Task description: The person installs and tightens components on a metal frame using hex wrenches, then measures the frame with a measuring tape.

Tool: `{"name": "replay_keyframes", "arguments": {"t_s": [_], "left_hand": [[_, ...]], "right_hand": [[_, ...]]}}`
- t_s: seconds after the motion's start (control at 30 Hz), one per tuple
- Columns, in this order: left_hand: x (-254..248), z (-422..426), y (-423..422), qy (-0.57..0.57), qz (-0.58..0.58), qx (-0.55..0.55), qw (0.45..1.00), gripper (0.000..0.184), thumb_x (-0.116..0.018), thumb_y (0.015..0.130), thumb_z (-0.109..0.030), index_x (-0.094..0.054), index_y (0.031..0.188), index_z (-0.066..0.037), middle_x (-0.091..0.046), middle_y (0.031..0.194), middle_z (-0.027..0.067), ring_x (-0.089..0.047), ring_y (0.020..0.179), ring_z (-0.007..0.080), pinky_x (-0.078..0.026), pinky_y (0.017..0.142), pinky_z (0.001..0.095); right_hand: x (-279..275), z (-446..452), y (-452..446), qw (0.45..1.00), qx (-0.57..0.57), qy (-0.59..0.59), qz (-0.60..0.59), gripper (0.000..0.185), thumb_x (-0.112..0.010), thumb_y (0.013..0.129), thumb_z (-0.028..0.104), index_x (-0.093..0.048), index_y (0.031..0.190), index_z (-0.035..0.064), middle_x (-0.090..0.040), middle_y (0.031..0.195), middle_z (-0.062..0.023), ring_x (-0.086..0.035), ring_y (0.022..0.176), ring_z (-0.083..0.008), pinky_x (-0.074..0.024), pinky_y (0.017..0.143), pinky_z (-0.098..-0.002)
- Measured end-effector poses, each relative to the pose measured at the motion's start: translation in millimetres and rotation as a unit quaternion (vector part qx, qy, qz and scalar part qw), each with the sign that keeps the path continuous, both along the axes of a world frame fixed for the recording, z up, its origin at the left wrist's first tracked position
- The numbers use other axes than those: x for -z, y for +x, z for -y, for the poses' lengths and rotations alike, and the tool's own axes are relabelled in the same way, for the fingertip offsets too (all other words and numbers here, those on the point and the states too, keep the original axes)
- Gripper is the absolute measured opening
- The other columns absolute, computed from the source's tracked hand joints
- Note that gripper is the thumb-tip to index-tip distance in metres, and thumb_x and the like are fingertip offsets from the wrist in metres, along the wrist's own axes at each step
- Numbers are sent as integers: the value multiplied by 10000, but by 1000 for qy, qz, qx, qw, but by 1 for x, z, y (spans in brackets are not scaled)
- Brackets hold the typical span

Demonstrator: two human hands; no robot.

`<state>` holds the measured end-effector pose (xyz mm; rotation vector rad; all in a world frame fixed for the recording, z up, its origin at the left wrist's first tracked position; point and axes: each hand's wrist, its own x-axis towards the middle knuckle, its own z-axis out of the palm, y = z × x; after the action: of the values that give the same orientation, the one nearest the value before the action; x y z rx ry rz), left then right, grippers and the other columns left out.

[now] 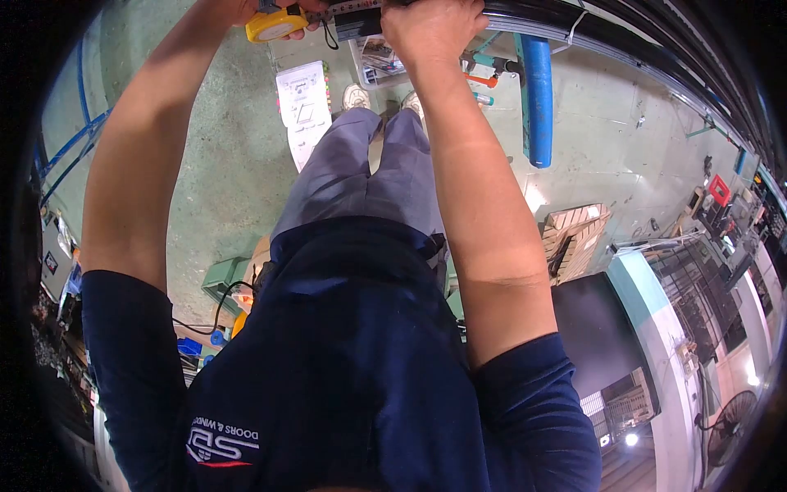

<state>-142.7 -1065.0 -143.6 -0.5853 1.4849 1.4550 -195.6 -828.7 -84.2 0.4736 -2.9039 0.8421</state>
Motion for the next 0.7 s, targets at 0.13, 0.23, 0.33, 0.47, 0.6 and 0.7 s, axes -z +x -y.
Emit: {"name": "replay_keyframes", "arguments": {"t_s": [0.13,0.23,0.33,0.47,0.6,0.7], "left_hand": [[5,-2,6,1,-6,0,1000,322,-793,839,-206,-681,1091,-39,-737,954,114,-698,882,233,-562,831,413],[8,-3,8,2,-9,-1,1000,323,-791,841,-206,-679,1094,-38,-737,955,115,-698,884,236,-561,836,422],[14,-2,9,2,-13,-1,1000,324,-788,844,-206,-678,1097,-37,-737,956,116,-698,885,239,-561,842,431],[21,0,9,2,-20,-2,1000,325,-785,847,-206,-676,1102,-36,-738,957,118,-699,887,243,-560,850,443],[26,4,6,0,-29,-2,1000,326,-782,851,-206,-674,1106,-35,-738,959,120,-699,890,247,-559,858,455],[20,13,1,-9,-47,3,999,327,-780,853,-206,-672,1110,-34,-738,960,121,-699,891,250,-559,863,464]], "right_hand": [[4,-1,0,1000,-9,1,-22,279,-821,690,256,-663,879,124,-590,1076,-188,-537,1101,-404,-454,882,-549],[2,0,0,1000,-1,6,-8,278,-820,689,254,-663,881,126,-588,1074,-185,-538,1098,-400,-456,874,-544],[1,0,-1,1000,-1,7,-1,278,-817,689,251,-663,883,127,-586,1078,-188,-539,1093,-401,-454,875,-543],[0,0,-1,1000,0,0,11,276,-811,693,253,-664,889,127,-582,1083,-189,-536,1100,-402,-450,882,-544],[6,-1,-1,1000,-3,12,-7,272,-804,700,261,-669,894,125,-583,1105,-191,-529,1113,-402,-446,882,-551],[0,1,2,1000,-5,21,-6,274,-802,706,263,-673,902,124,-586,1137,-192,-522,1130,-401,-444,884,-555]]}}
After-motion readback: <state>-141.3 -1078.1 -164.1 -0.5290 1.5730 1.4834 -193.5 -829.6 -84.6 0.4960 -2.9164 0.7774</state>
